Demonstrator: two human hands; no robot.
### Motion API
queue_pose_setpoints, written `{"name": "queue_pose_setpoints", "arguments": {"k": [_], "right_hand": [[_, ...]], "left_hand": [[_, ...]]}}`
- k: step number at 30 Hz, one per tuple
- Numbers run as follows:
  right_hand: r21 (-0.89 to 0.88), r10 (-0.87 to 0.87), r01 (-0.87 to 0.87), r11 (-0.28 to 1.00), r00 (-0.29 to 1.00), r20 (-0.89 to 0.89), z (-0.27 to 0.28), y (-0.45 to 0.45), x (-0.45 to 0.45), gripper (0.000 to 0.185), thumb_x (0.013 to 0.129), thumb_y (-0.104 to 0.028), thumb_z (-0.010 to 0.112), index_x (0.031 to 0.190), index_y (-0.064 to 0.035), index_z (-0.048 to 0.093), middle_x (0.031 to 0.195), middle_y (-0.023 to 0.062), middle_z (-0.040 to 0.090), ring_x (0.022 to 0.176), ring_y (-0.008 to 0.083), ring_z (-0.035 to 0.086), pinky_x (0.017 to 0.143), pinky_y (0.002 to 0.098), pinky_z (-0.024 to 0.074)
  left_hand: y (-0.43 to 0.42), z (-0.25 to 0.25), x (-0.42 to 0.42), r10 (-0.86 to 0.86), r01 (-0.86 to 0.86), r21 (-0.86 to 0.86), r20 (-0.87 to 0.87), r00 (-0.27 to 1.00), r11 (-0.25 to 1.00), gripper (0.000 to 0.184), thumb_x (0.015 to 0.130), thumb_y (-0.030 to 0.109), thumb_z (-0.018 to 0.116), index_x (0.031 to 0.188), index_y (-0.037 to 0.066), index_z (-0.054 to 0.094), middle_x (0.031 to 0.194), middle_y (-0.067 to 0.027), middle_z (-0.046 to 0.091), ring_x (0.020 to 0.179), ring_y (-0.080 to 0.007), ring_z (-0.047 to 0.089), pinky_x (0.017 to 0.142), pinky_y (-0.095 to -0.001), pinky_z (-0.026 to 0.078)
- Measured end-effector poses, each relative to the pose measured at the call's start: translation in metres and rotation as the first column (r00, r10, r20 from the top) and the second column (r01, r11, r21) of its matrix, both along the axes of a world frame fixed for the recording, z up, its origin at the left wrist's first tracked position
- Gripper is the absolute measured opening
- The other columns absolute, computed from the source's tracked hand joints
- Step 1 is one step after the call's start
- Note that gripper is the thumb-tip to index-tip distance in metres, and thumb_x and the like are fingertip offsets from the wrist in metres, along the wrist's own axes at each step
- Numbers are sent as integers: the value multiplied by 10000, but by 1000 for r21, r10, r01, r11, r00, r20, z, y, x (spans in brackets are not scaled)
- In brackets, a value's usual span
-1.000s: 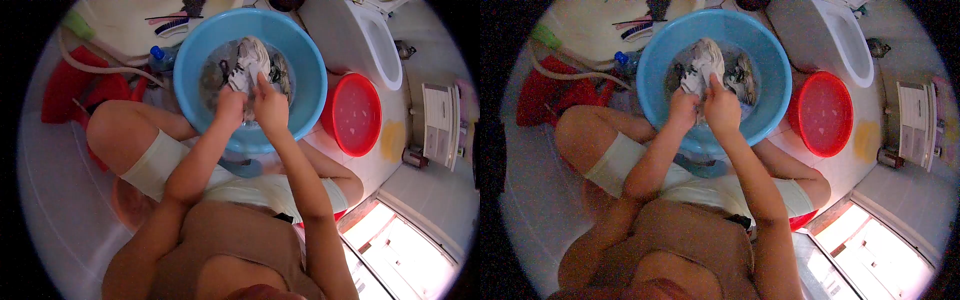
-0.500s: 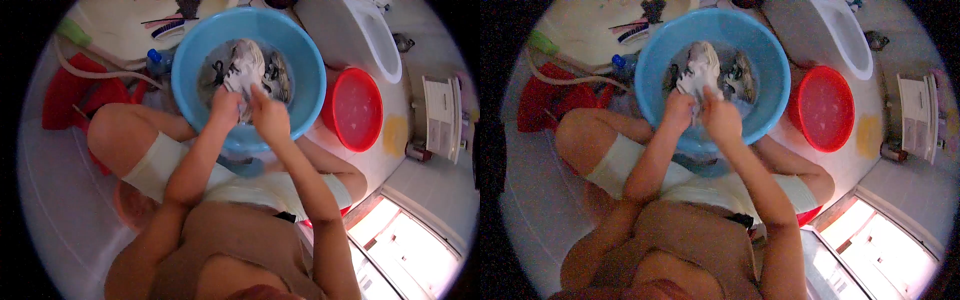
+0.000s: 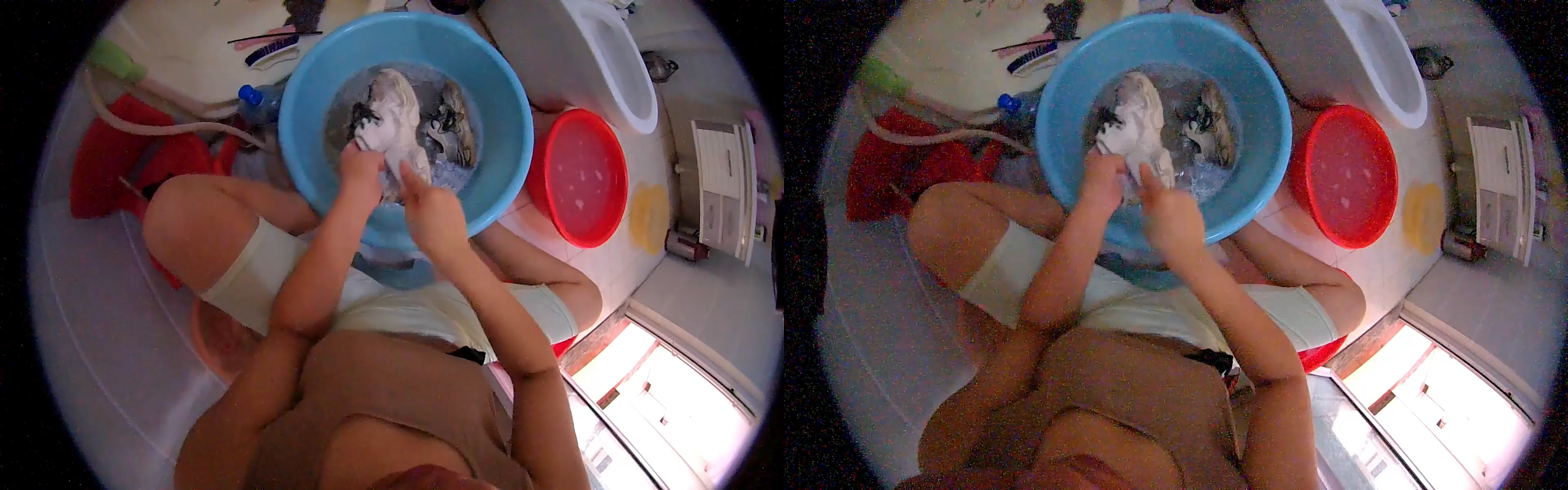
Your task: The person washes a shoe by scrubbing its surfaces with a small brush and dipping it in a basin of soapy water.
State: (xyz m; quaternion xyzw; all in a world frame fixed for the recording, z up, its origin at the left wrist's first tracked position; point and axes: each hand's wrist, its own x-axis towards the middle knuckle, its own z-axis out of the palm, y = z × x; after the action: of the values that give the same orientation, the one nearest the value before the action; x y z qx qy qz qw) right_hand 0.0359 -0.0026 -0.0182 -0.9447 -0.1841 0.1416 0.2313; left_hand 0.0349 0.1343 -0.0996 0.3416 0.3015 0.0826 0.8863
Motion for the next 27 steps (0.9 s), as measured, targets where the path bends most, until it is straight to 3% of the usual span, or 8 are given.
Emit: {"name": "queue_pose_setpoints", "arguments": {"k": [2,5,9,13,17,20,23,27], "right_hand": [[-102,66,-61,993,996,51,-8,-5,1,340,899,-206,570,1232,-180,633,784,238,648,713,416,639,645,485,510],[107,-164,157,982,985,60,-20,-7,38,337,897,-210,579,1228,-198,639,762,246,640,689,422,631,635,484,510],[42,86,-88,995,995,44,-10,-10,-10,333,900,-201,572,1220,-143,637,749,246,632,662,416,627,616,480,505],[63,-117,112,992,990,78,-13,-15,28,339,888,-191,591,1223,-176,641,721,231,624,634,403,619,599,488,486],[12,92,-94,996,992,90,-13,-22,-3,367,877,-179,600,1242,-139,623,717,228,621,635,393,620,596,465,487],[78,-73,65,995,992,100,-19,-28,28,384,873,-176,606,1257,-178,618,714,229,618,640,393,621,590,466,485],[108,97,-101,989,994,47,-10,-27,-9,390,873,-175,608,1262,-210,617,718,230,618,644,398,619,589,471,485],[59,-51,48,997,997,55,-22,-25,16,384,875,-182,608,1258,-215,618,726,229,621,650,409,617,603,484,488]], "left_hand": [[-3,-8,-1,-22,22,15,-43,999,1000,625,608,-100,450,1221,-18,539,1186,-125,601,1110,-317,585,944,-394,469],[-10,-9,3,-4,21,122,-139,990,992,633,596,-89,446,1218,-15,542,1172,-120,604,1080,-313,593,918,-385,478],[-5,5,0,12,-3,63,-138,990,998,620,598,-73,450,1207,-15,550,1145,-113,611,1037,-297,600,871,-368,483],[-7,5,-1,-25,33,100,-79,997,994,611,605,-69,453,1205,-14,552,1132,-110,611,1039,-283,595,856,-363,478],[-4,11,-2,-53,69,108,-144,988,992,595,602,-84,436,1180,-25,566,1096,-112,615,1019,-290,599,851,-364,480],[-11,18,-2,-19,25,30,-178,984,999,579,593,-99,421,1147,-36,577,1057,-112,620,996,-293,603,834,-359,484],[-12,20,-2,-47,51,28,-115,992,998,602,605,-75,441,1191,-23,566,1108,-118,621,1031,-290,597,873,-365,470],[-7,14,0,-140,146,59,-90,986,988,604,598,-79,442,1187,-29,567,1111,-111,621,1035,-294,595,868,-366,473]]}}
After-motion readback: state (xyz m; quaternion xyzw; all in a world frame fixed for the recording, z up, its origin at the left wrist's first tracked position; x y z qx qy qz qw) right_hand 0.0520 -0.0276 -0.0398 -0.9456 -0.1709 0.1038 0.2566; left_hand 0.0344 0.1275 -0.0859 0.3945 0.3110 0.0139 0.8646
